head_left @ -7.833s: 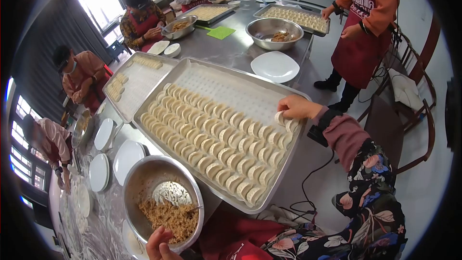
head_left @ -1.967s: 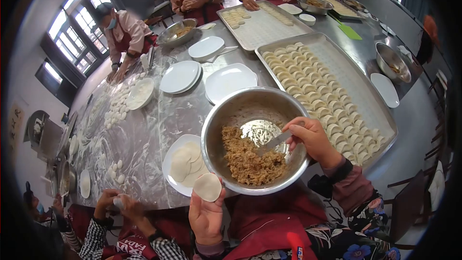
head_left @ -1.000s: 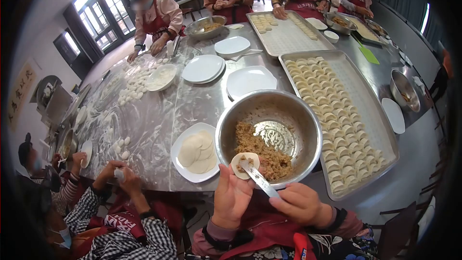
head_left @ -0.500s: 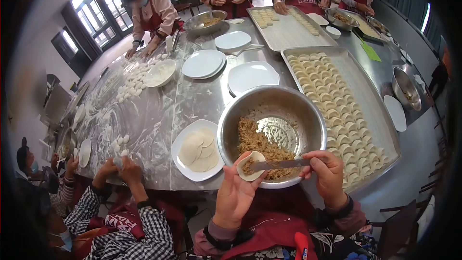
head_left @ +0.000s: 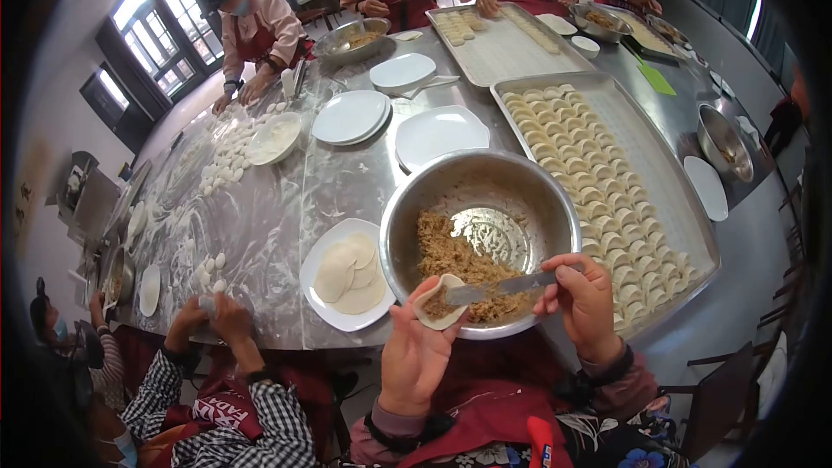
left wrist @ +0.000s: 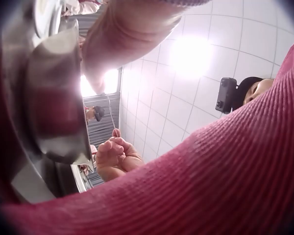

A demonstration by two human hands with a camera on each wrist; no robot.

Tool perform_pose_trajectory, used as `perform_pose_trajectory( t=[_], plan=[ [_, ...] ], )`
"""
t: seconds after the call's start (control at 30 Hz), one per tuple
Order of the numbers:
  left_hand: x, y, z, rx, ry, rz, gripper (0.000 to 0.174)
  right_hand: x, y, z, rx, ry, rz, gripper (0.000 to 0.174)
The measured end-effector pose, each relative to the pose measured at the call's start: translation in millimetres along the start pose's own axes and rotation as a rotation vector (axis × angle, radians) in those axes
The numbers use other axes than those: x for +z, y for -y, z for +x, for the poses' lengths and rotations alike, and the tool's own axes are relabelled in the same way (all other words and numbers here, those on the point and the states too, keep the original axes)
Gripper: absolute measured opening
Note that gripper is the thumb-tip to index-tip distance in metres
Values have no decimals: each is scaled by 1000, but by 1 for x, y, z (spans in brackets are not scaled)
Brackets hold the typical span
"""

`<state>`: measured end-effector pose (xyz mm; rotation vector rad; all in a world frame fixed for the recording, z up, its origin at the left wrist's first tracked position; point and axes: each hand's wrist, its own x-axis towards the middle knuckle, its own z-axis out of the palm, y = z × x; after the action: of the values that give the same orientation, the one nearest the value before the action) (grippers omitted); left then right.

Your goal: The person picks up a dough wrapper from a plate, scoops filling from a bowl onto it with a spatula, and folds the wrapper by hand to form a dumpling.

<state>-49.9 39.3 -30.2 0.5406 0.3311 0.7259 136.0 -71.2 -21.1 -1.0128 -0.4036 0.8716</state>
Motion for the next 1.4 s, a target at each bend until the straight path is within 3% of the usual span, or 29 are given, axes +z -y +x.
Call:
perform_pose_trajectory(
  t=[0.17,0.23,0.27,0.33,0.37,0.43,0.47,0.5,0.57,0.6,0.93,1.03,1.1,1.23,1.3,1.4],
  plan=[
    [-12,-20,3,93,-6,-21,67,-3,16,-2,-116,-24,74,19],
    [-20,-35,3,262,-87,-23,65,-7,20,-2,-167,-57,54,19],
    [-27,-43,2,251,-86,-22,65,-10,19,1,-209,-87,-59,19],
    [-43,-54,-2,415,-192,44,64,-19,12,7,-255,-107,-332,17],
    [-47,-55,-5,412,-187,48,64,-19,8,10,-258,-112,-327,17],
    [-53,-54,-9,394,-237,16,64,-15,1,12,-289,-34,-637,16],
    [-55,-52,-10,384,-244,16,65,-12,1,15,-394,7,-820,15],
    [-54,-50,-12,376,-250,18,65,-6,-1,18,-385,3,-820,15],
    [-48,-48,-11,349,-235,35,63,7,-2,23,-638,169,-977,16],
    [-47,-48,-10,355,-235,33,63,10,0,23,-622,212,-1030,16],
    [-47,-42,-13,310,-194,37,62,6,2,8,-522,254,-971,16],
    [-43,-38,-16,298,-203,37,60,3,0,4,-400,194,-859,15],
    [-40,-38,-17,312,-216,50,60,0,-2,2,-153,109,-615,16],
    [-31,-33,-21,274,-212,80,60,-4,-4,-1,-164,103,-489,18],
    [-25,-30,-22,223,-170,38,60,-7,0,-3,-167,9,-370,18],
    [-14,-20,-20,160,-126,52,61,-9,8,-13,-267,51,-371,18]
  ],
)
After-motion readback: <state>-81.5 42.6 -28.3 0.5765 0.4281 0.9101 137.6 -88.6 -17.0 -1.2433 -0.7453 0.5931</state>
